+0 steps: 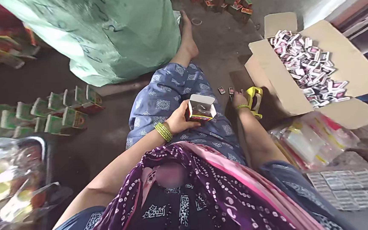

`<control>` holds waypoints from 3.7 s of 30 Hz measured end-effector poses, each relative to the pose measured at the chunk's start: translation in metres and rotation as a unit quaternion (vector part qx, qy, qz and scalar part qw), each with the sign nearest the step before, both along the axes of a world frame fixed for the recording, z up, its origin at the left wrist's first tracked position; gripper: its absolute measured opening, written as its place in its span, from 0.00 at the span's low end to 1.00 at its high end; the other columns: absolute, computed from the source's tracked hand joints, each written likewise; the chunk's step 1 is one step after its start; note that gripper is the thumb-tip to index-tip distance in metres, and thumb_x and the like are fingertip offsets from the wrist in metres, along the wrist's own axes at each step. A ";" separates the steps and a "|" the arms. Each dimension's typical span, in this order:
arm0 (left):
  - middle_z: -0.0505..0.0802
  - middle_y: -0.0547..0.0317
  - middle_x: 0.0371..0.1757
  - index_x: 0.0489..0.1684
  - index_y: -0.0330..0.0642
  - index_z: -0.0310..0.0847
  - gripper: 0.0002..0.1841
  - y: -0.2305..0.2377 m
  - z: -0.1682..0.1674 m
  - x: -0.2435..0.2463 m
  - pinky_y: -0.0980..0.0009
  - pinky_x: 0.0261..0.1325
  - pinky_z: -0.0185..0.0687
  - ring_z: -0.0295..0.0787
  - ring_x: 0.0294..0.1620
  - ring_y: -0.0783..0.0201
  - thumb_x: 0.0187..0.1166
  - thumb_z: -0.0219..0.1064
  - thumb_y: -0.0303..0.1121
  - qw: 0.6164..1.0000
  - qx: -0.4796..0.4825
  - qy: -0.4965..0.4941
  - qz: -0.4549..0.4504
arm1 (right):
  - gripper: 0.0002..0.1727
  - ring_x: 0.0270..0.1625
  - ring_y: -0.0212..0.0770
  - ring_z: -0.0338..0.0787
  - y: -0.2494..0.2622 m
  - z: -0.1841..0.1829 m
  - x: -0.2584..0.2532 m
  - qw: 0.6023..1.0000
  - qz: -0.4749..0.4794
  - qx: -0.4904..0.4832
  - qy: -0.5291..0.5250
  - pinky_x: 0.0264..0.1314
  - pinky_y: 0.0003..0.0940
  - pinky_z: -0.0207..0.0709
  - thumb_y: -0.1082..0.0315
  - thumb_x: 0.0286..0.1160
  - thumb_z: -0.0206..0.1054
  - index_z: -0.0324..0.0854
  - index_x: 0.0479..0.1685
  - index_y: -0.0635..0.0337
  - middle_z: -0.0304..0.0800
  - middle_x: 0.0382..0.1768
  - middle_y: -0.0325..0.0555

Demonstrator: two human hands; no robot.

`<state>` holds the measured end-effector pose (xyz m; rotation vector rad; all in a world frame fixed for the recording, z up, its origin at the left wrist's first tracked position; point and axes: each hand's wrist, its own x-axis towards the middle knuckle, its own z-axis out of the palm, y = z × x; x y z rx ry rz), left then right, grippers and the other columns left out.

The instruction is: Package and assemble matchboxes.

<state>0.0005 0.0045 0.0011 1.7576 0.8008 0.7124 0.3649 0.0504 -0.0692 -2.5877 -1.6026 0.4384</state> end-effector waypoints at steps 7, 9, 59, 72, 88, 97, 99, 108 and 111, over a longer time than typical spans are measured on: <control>0.91 0.52 0.61 0.78 0.41 0.67 0.46 0.003 0.004 0.003 0.55 0.72 0.83 0.89 0.64 0.63 0.57 0.88 0.44 0.995 -0.009 0.102 0.016 | 0.20 0.65 0.73 0.85 -0.024 -0.012 -0.013 0.999 0.036 -0.027 0.018 0.61 0.73 0.80 0.59 0.76 0.72 0.86 0.57 0.68 0.79 0.68 0.75; 0.91 0.51 0.62 0.78 0.41 0.69 0.43 0.004 0.005 0.002 0.54 0.74 0.82 0.89 0.65 0.62 0.61 0.87 0.44 0.994 -0.009 0.107 0.004 | 0.20 0.67 0.73 0.83 -0.031 -0.004 -0.016 0.998 0.030 0.009 0.055 0.67 0.72 0.77 0.60 0.78 0.70 0.86 0.59 0.69 0.81 0.66 0.76; 0.83 0.42 0.72 0.85 0.32 0.58 0.42 -0.010 -0.002 0.002 0.56 0.72 0.87 0.87 0.67 0.57 0.74 0.79 0.38 0.982 0.092 -0.155 -0.051 | 0.33 0.70 0.43 0.87 -0.104 0.095 -0.139 0.764 0.277 0.295 0.503 0.73 0.41 0.85 0.61 0.79 0.72 0.72 0.81 0.66 0.82 0.74 0.55; 0.91 0.49 0.58 0.71 0.36 0.58 0.43 -0.007 -0.007 0.003 0.53 0.65 0.90 0.93 0.59 0.57 0.60 0.87 0.30 0.983 -0.016 -0.172 -0.056 | 0.30 0.56 0.38 0.91 -0.106 0.109 -0.142 0.736 0.226 0.346 0.537 0.61 0.42 0.86 0.52 0.76 0.72 0.69 0.73 0.54 0.91 0.52 0.41; 0.92 0.50 0.58 0.76 0.34 0.53 0.52 -0.009 -0.005 0.003 0.59 0.65 0.90 0.94 0.57 0.62 0.53 0.90 0.30 0.986 0.030 -0.145 -0.081 | 0.08 0.54 0.30 0.94 -0.105 0.148 -0.138 0.812 0.418 0.296 0.279 0.61 0.30 0.89 0.65 0.72 0.77 0.97 0.45 0.56 0.97 0.48 0.41; 0.92 0.48 0.60 0.76 0.33 0.53 0.51 -0.009 -0.007 0.002 0.58 0.68 0.88 0.93 0.60 0.61 0.52 0.90 0.28 0.987 0.014 -0.139 -0.076 | 0.16 0.65 0.43 0.90 -0.111 0.148 -0.139 0.782 0.547 0.286 0.089 0.74 0.40 0.81 0.66 0.83 0.59 0.93 0.56 0.57 0.94 0.57 0.47; 0.92 0.48 0.61 0.75 0.33 0.54 0.51 -0.010 -0.006 0.002 0.58 0.69 0.88 0.93 0.61 0.61 0.52 0.90 0.27 0.987 0.012 -0.138 -0.082 | 0.17 0.64 0.46 0.91 -0.115 0.148 -0.140 0.773 0.562 0.288 0.056 0.71 0.41 0.82 0.66 0.83 0.58 0.92 0.57 0.59 0.94 0.57 0.49; 0.90 0.48 0.68 0.75 0.33 0.57 0.51 -0.009 0.002 0.002 0.58 0.73 0.85 0.90 0.67 0.60 0.49 0.91 0.28 0.988 0.045 -0.119 -0.082 | 0.16 0.64 0.44 0.90 -0.116 0.156 -0.138 0.788 0.546 0.279 0.068 0.71 0.41 0.83 0.67 0.82 0.60 0.93 0.57 0.53 0.94 0.57 0.47; 0.90 0.48 0.67 0.74 0.33 0.58 0.50 -0.010 0.000 0.003 0.58 0.72 0.85 0.91 0.66 0.60 0.49 0.91 0.28 0.989 0.036 -0.120 -0.077 | 0.16 0.65 0.48 0.90 -0.116 0.157 -0.140 0.783 0.563 0.260 0.045 0.69 0.43 0.83 0.66 0.82 0.60 0.94 0.55 0.52 0.93 0.57 0.47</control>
